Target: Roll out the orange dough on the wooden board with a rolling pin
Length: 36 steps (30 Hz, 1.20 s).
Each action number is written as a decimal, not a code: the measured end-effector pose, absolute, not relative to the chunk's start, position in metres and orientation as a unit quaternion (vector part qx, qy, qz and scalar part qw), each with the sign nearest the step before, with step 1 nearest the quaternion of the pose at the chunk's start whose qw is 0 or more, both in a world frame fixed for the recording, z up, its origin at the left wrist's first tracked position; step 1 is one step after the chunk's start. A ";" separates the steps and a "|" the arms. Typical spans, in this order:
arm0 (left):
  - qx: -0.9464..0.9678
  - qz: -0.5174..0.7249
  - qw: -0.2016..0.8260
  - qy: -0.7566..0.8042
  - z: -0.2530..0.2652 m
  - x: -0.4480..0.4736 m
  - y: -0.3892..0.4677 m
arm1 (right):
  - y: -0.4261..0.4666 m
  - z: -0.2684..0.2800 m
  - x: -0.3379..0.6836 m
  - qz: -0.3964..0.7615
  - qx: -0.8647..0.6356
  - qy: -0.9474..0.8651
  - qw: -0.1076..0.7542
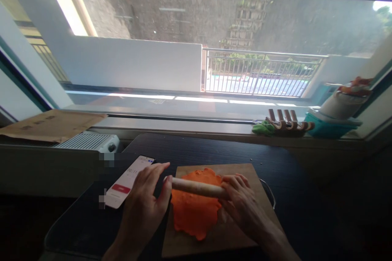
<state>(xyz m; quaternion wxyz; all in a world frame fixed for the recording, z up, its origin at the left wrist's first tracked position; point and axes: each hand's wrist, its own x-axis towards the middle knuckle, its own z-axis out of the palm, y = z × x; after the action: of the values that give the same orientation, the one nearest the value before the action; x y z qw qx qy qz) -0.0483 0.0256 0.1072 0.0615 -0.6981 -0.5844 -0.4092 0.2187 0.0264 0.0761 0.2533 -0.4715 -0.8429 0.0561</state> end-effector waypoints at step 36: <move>-0.752 -0.138 0.024 -0.644 0.069 -0.031 0.064 | 0.126 0.073 0.145 0.058 -0.623 -0.771 0.119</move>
<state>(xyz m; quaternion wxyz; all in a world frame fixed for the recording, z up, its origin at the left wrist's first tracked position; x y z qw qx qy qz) -0.0309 0.0639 0.0690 0.0243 -0.7520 -0.6441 -0.1381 0.1451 0.1256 0.0726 0.1188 -0.6231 -0.7709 0.0577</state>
